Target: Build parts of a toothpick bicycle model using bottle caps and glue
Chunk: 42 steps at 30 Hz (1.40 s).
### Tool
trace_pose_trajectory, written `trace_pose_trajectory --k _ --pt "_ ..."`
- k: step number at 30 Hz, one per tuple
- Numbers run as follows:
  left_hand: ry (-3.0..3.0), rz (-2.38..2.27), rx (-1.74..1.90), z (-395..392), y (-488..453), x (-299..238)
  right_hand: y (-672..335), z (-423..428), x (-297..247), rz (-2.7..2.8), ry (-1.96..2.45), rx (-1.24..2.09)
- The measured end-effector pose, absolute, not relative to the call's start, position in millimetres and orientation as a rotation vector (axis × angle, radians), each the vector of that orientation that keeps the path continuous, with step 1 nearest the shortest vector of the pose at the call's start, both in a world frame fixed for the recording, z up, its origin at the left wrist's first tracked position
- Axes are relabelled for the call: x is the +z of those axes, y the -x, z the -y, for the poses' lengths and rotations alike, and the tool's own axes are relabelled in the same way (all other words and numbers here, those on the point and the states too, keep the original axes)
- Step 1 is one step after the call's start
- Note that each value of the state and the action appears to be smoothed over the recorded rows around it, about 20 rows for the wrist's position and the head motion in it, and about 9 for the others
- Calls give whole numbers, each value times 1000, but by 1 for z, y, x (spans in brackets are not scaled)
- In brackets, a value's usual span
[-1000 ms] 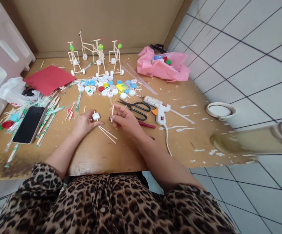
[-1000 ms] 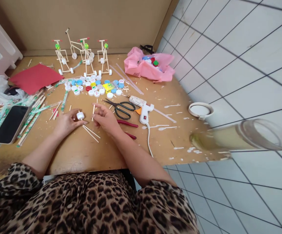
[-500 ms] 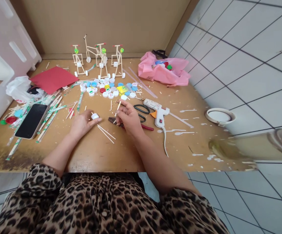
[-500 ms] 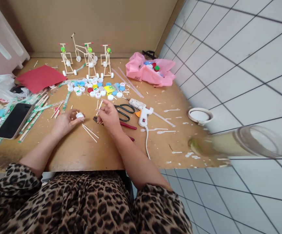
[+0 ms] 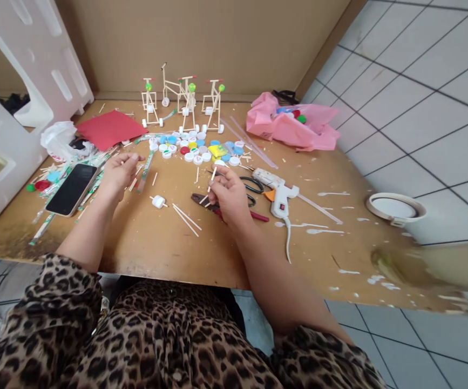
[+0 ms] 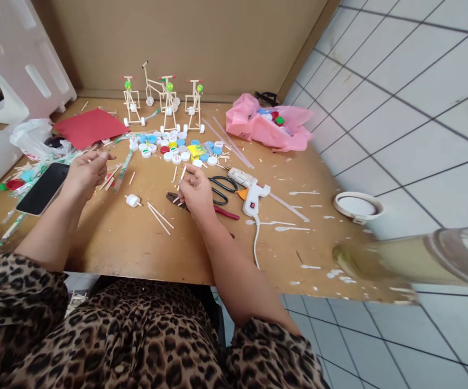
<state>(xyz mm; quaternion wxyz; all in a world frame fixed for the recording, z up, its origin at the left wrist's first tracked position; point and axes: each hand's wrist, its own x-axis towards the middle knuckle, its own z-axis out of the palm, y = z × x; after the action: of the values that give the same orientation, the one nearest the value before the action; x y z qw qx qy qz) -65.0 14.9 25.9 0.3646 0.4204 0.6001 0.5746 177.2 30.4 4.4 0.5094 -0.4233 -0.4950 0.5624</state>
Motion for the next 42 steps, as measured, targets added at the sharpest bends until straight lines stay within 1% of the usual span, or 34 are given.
trace_pose_trajectory --k 5,11,13,17,19,23,28,30,32,33,35,37,39,42 --pt "-982 -1762 1485 -19 47 9 -179 -30 7 1250 1076 1263" --pt "-993 -1579 1485 -13 46 -4 -182 -39 27 1421 1309 1176" --pt "-902 -1436 1496 -11 46 -1 -177 -50 35 1576 1448 1065" --pt "-750 -1187 1498 -9 46 6 -159 -78 44 2073 1867 630" --pt "-701 -1141 1529 -9 47 8 -149 -91 44 2230 2044 522" --pt "-608 -1133 1574 -10 50 11 -132 -107 38 2286 2148 513" --pt "-548 -1180 1563 -11 47 13 -127 -109 37 2287 2142 502" --pt "-562 -1182 1559 -11 46 11 -128 -104 41 2283 2091 506" --pt "-606 -1149 1529 -10 44 10 -129 -94 46 2264 1971 616" --pt "-634 -1127 1503 -9 43 9 -130 -87 48 2243 1883 720" --pt "-688 -1082 1438 -5 37 9 -131 -70 50 2026 1552 1130" --pt "-725 -1043 1371 1 29 10 -132 -52 49 1828 1299 1349" --pt "-779 -997 1279 7 20 12 -135 -37 46 1726 1148 1404" --pt "-846 -941 1147 15 8 12 -142 -24 40 1684 1061 1388"
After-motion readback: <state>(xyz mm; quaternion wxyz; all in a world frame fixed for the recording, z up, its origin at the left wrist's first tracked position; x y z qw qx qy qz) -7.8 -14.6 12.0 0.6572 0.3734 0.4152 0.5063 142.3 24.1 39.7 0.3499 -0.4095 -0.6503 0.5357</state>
